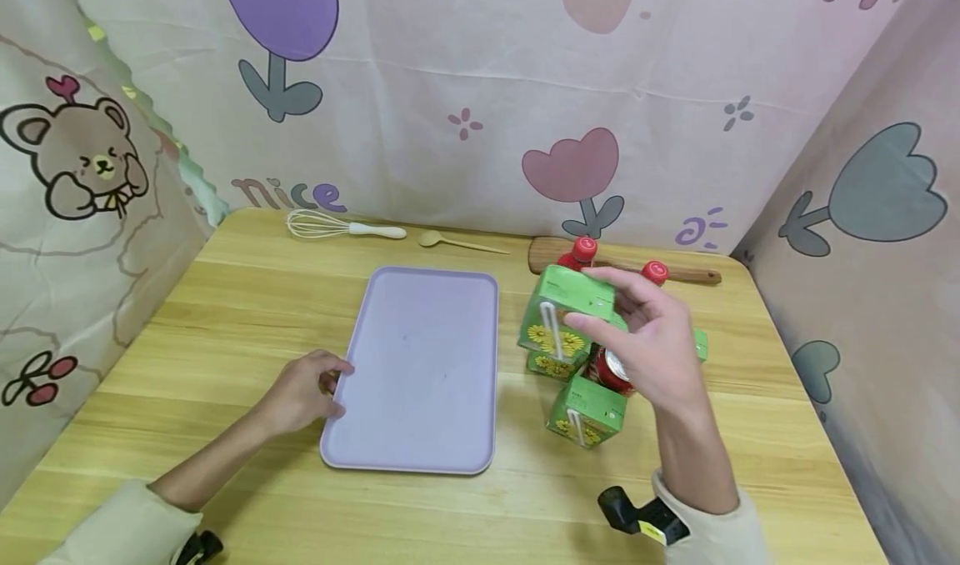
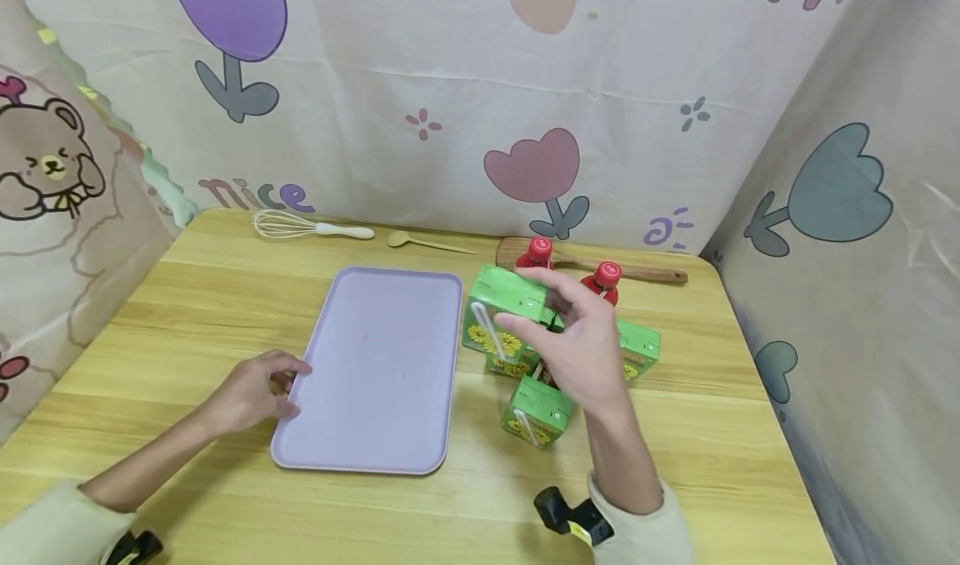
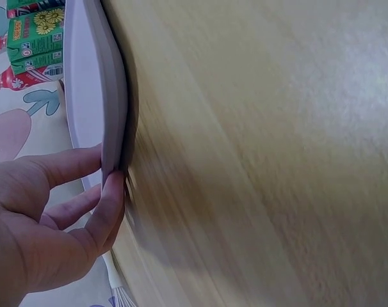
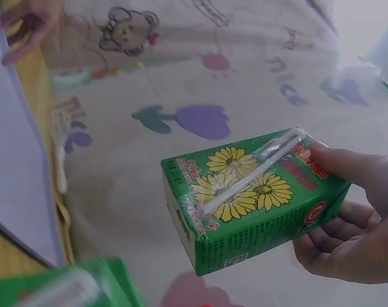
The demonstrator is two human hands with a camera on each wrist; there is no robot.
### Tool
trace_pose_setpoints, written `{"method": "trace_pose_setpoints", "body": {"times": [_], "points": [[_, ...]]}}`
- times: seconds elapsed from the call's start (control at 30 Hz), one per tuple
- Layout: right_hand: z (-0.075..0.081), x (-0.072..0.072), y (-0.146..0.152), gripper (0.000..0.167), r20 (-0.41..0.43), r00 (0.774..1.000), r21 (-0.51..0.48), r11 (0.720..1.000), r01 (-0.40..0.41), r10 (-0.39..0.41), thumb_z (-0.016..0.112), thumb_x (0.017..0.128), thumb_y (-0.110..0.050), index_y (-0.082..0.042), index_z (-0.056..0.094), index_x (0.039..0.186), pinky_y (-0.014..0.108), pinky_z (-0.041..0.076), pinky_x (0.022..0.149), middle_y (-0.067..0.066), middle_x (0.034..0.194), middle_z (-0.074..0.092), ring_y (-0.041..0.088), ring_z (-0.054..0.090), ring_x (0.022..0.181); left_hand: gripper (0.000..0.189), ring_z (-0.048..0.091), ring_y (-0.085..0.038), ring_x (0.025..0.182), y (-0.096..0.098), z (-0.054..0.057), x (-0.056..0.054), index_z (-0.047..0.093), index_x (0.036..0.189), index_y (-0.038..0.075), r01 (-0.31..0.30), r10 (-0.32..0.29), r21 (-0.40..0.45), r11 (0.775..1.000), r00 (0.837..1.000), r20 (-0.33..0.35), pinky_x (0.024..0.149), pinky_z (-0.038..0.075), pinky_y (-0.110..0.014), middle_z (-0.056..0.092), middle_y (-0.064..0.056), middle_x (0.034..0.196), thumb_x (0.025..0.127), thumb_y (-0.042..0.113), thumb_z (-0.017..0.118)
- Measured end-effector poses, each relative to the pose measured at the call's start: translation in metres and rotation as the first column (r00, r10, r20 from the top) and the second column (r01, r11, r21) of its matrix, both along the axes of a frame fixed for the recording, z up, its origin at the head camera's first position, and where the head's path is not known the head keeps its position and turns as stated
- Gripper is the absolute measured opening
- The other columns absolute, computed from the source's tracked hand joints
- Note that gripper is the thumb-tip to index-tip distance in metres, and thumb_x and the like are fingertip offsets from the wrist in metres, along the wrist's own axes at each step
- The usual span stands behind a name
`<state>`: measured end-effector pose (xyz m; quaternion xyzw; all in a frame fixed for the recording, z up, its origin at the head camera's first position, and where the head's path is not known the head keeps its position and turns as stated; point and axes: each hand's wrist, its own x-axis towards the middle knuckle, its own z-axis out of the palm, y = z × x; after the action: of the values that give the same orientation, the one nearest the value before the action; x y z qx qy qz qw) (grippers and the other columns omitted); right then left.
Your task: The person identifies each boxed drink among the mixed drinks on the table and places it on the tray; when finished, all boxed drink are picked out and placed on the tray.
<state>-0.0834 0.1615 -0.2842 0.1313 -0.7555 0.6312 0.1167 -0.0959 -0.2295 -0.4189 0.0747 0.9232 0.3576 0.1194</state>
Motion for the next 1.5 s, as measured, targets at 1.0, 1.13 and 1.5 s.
{"method": "trace_pose_setpoints", "body": {"times": [1.0, 1.13, 1.5], "points": [[-0.042, -0.063, -0.130, 0.046, 0.070, 0.993, 0.016, 0.995, -0.098, 0.097, 0.079, 0.073, -0.005, -0.002, 0.064, 0.116, 0.029, 0.053, 0.088, 0.013, 0.112, 0.066, 0.021, 0.065, 0.095, 0.053, 0.056, -0.020, 0.080, 0.002, 0.003, -0.001, 0.062, 0.110, -0.007, -0.007, 0.008, -0.021, 1.000, 1.000, 0.013, 0.056, 0.050, -0.022, 0.059, -0.015, 0.100, 0.060, -0.007, 0.079], [-0.050, -0.078, -0.145, 0.046, 0.086, 0.992, 0.044, 0.995, -0.094, 0.090, 0.080, 0.072, -0.006, -0.004, 0.065, 0.116, 0.028, 0.053, 0.085, 0.012, 0.111, 0.067, 0.019, 0.064, 0.094, 0.053, 0.057, -0.020, 0.080, 0.001, 0.004, -0.001, 0.062, 0.110, -0.007, -0.009, 0.009, -0.032, 0.999, 1.000, 0.007, 0.056, 0.050, -0.022, 0.059, -0.017, 0.102, 0.059, -0.007, 0.080], [-0.059, -0.110, -0.178, 0.047, 0.200, 0.978, 0.150, 0.985, -0.084, 0.053, 0.080, 0.074, -0.014, -0.016, 0.064, 0.118, 0.022, 0.050, 0.080, 0.004, 0.116, 0.066, 0.014, 0.061, 0.097, 0.053, 0.056, -0.019, 0.080, 0.001, 0.002, 0.002, 0.063, 0.109, -0.006, -0.003, 0.003, -0.013, 1.000, 1.000, 0.001, 0.056, 0.049, -0.020, 0.060, -0.015, 0.104, 0.059, -0.008, 0.079]]}}
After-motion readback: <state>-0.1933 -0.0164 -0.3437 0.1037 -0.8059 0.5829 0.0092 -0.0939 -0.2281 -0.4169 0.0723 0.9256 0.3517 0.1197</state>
